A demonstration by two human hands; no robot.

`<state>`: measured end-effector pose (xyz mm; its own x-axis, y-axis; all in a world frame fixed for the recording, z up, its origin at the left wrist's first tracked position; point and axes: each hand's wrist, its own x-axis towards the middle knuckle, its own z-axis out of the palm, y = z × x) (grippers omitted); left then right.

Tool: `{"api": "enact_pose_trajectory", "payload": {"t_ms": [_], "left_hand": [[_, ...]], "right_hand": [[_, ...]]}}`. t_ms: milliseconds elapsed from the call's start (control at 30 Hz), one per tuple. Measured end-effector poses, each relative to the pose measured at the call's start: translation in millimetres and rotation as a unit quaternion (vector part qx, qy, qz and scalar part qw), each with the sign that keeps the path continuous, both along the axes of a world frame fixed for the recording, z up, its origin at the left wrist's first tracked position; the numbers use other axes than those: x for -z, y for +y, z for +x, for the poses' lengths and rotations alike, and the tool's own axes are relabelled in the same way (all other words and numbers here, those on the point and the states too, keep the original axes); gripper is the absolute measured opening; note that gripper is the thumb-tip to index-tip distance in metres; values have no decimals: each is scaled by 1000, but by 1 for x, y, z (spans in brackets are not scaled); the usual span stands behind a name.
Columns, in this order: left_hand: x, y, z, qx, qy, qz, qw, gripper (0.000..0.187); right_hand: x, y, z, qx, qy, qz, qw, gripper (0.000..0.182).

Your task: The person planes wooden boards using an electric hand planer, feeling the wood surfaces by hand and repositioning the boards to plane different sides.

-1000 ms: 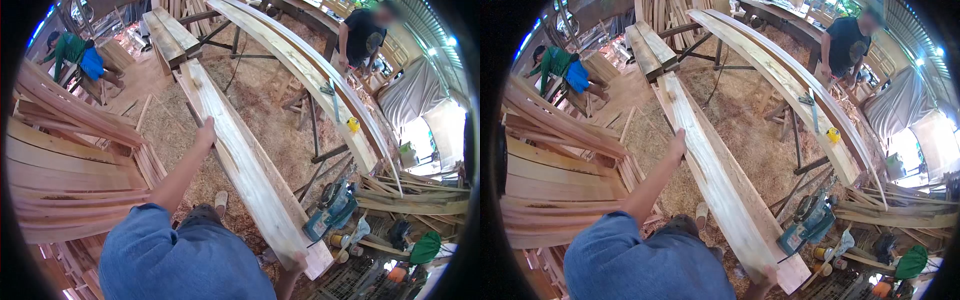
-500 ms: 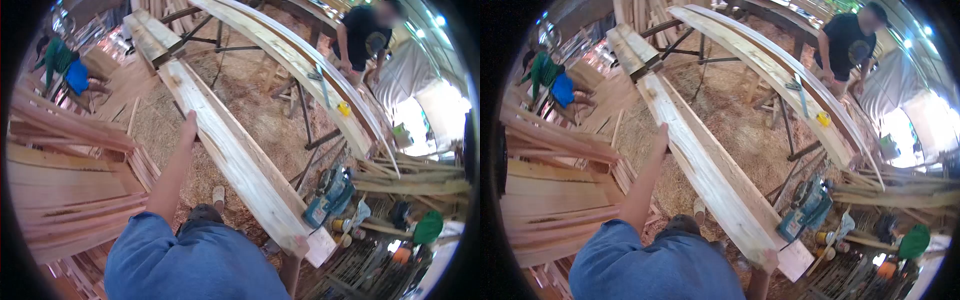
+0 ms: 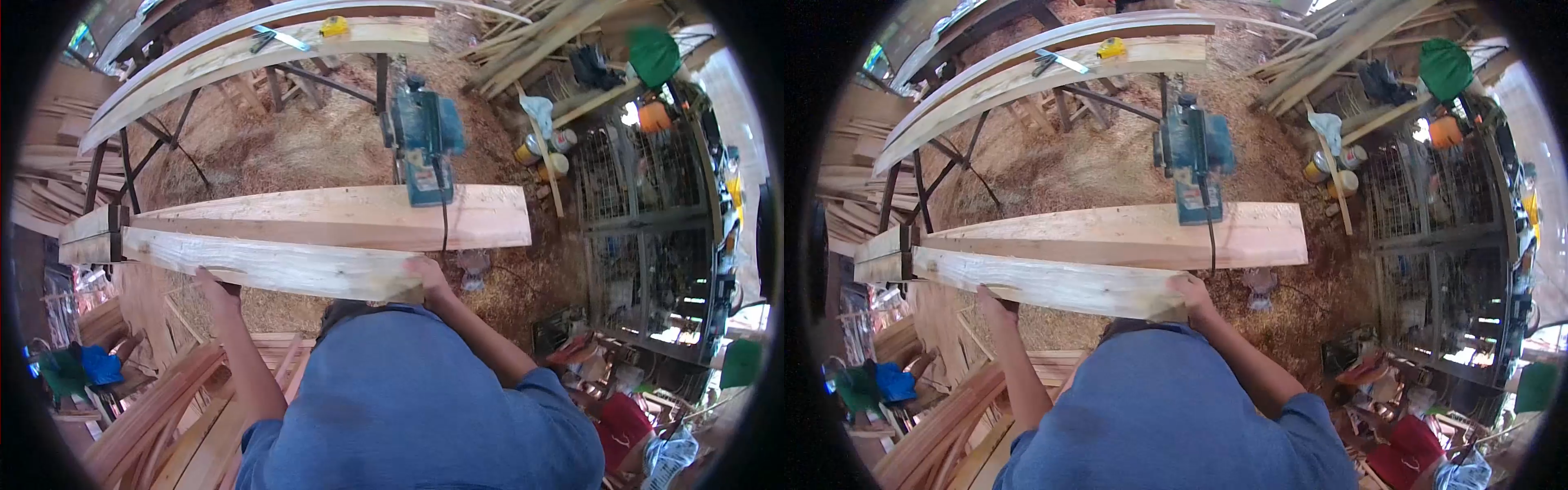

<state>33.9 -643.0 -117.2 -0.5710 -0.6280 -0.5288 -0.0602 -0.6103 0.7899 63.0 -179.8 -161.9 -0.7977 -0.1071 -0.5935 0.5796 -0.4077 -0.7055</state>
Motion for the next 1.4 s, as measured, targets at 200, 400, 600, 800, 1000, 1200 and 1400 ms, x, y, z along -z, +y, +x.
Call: {"api": "enact_pose_trajectory", "payload": {"t_ms": [200,400,600,800,1000,1200,1400], "left_hand": [[15,107,26,49,-41,17,998,74],[15,142,24,92,-26,46,994,76],[48,131,34,116,53,72,989,81],[45,142,26,41,46,82,995,75],[37,155,14,15,75,30,997,73],[43,162,24,-80,-150,-6,985,87],[90,154,3,-140,-177,-68,972,91]], "right_hand": [[19,-4,-2,-16,-39,-158,987,43],[-8,6,-5,-47,-54,-181,981,48],[-65,55,-49,-367,266,455,766,48],[-146,60,-194,-94,366,519,767,38],[-74,34,-296,-3,275,544,793,25],[-91,39,-303,-114,189,157,963,20],[-110,50,-318,-190,126,161,960,16]]}}
